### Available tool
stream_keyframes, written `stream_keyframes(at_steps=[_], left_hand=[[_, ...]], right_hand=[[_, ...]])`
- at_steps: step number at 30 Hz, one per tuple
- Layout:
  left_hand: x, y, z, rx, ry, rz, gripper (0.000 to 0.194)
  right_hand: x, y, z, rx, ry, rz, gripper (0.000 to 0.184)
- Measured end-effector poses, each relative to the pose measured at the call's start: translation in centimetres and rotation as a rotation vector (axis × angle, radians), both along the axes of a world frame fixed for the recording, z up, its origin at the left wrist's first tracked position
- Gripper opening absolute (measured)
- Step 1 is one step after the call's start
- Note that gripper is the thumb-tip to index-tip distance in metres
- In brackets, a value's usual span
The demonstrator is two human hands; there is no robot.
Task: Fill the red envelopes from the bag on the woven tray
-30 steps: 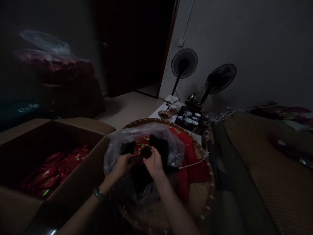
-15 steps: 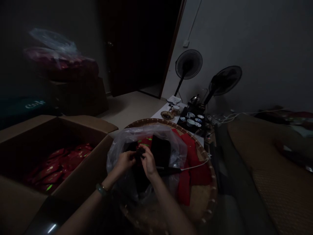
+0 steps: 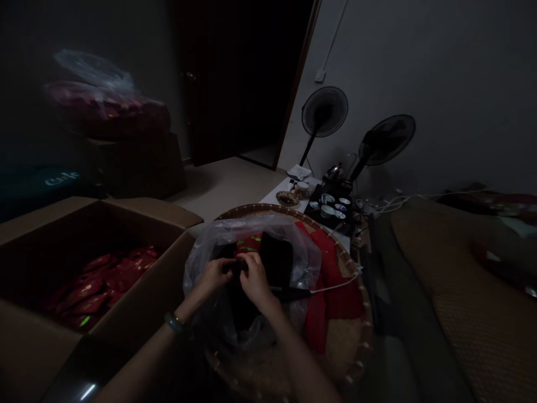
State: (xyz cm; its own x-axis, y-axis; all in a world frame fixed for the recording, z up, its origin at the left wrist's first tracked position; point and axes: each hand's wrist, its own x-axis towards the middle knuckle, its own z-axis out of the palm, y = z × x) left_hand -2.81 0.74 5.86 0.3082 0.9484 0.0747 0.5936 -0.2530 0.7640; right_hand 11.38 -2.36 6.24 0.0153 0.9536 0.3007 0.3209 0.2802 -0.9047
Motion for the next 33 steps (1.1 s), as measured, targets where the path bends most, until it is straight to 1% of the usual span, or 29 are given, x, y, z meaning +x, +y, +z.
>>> stream_keyframes(at_steps=[3, 7, 11, 13, 17, 19, 21, 23, 26, 28, 29, 31, 33], left_hand=[[0.1, -0.1, 0.0, 0.014, -0.004, -0.020, 0.042], [0.0, 0.0, -0.1, 0.038, -0.005, -0.009, 0.040], [0.0, 0.0, -0.4, 0.046, -0.057, -0.020, 0.040], [-0.1, 0.0, -0.5, 0.045, -0.077, -0.015, 0.038], [-0.2, -0.2, -0.4, 0.024, -0.084, 0.005, 0.038], [-0.2, -0.2, -0.3, 0.009, -0.080, 0.007, 0.036], [-0.3, -0.2, -0.3, 0.002, -0.071, 0.014, 0.034], [-0.3, -0.2, -0.2, -0.002, -0.065, 0.022, 0.032], [-0.2, -0.3, -0.2, -0.006, -0.078, 0.027, 0.032], [-0.2, -0.4, -0.3, -0.012, -0.099, 0.010, 0.033], [-0.3, -0.4, -0.2, -0.015, -0.108, 0.005, 0.033], [-0.4, -0.5, -0.1, -0.016, -0.130, -0.008, 0.034], [-0.5, -0.5, 0.0, -0.003, -0.139, -0.008, 0.034]], right_hand=[[-0.1, -0.1, 0.1, 0.006, -0.037, 0.023, 0.048], [-0.3, -0.1, 1.0, 0.007, -0.078, 0.109, 0.050], [-0.8, -0.3, 1.8, -0.022, -0.033, 0.142, 0.052], [-1.0, -0.3, 1.9, -0.078, 0.064, 0.173, 0.053], [-0.9, -0.2, 2.3, -0.248, 0.408, 0.243, 0.045], [-0.4, -0.2, 2.6, -0.332, 0.535, 0.247, 0.041], [0.3, 0.0, 2.5, -0.379, 0.587, 0.211, 0.040], [0.9, 0.3, 1.8, -0.357, 0.570, 0.148, 0.042], [1.2, 0.8, -0.2, -0.276, 0.469, 0.080, 0.053], [0.9, 1.0, -1.5, -0.287, 0.415, 0.104, 0.054], [0.7, 0.9, -1.8, -0.282, 0.379, 0.121, 0.053], [0.3, 0.5, -1.8, -0.229, 0.268, 0.133, 0.050], [0.2, 0.0, -1.2, -0.130, 0.113, 0.132, 0.047]])
